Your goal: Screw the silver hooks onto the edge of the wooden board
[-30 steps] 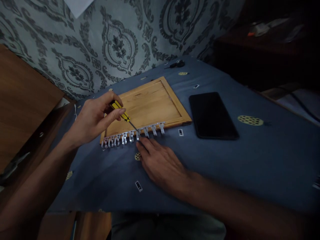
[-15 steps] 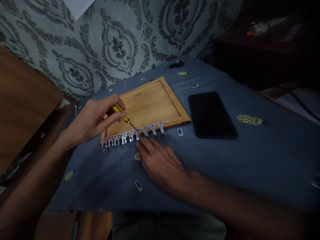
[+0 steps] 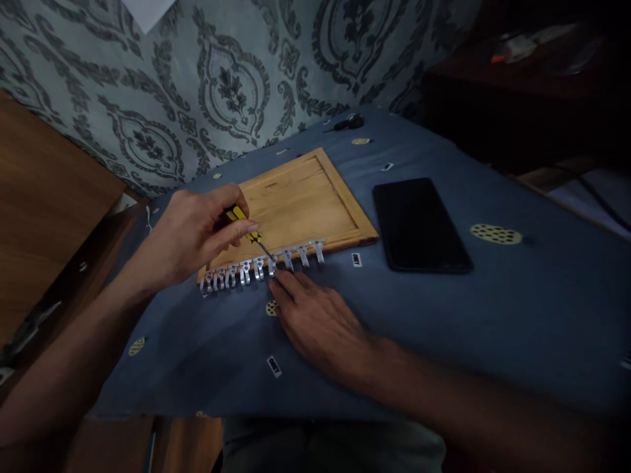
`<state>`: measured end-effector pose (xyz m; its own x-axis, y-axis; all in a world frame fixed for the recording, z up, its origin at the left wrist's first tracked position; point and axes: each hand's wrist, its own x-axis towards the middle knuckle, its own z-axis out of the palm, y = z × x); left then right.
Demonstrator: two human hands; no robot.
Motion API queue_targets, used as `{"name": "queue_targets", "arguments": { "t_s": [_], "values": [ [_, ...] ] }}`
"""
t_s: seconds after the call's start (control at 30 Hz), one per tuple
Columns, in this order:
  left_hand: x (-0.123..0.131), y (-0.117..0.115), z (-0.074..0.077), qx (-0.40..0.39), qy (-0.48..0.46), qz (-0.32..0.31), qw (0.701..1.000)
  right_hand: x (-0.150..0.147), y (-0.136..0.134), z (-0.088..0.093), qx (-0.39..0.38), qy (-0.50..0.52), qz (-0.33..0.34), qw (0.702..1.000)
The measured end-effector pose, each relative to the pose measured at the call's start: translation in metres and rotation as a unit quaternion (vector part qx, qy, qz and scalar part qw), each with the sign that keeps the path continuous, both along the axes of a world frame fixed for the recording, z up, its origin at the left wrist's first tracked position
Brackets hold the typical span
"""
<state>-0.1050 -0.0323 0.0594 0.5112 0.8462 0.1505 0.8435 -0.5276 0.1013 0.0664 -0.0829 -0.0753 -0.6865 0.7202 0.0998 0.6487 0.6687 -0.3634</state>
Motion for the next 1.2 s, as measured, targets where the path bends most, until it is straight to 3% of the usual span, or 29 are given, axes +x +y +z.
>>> {"name": "queue_targets", "arguments": {
  "t_s": [0.47, 0.7, 0.97, 1.2],
  "values": [
    [0.004, 0.0, -0.001, -0.035, -0.035, 0.012, 0.999, -0.001, 0.0, -0.011, 0.024, 0.039, -0.008, 0.999],
    [-0.005, -0.013, 0.002, -0.048, -0.039, 0.041, 0.997, -0.001, 0.0, -0.014, 0.051, 0.051, -0.006, 0.997],
    [0.002, -0.019, 0.003, -0.002, 0.013, 0.052, 0.999, 0.0, 0.0, -0.014, 0.04, 0.06, 0.0, 0.997],
    [0.002, -0.014, -0.003, 0.007, -0.001, 0.045, 0.999, -0.001, -0.001, -0.015, 0.027, 0.066, -0.019, 0.997]
  ]
}}
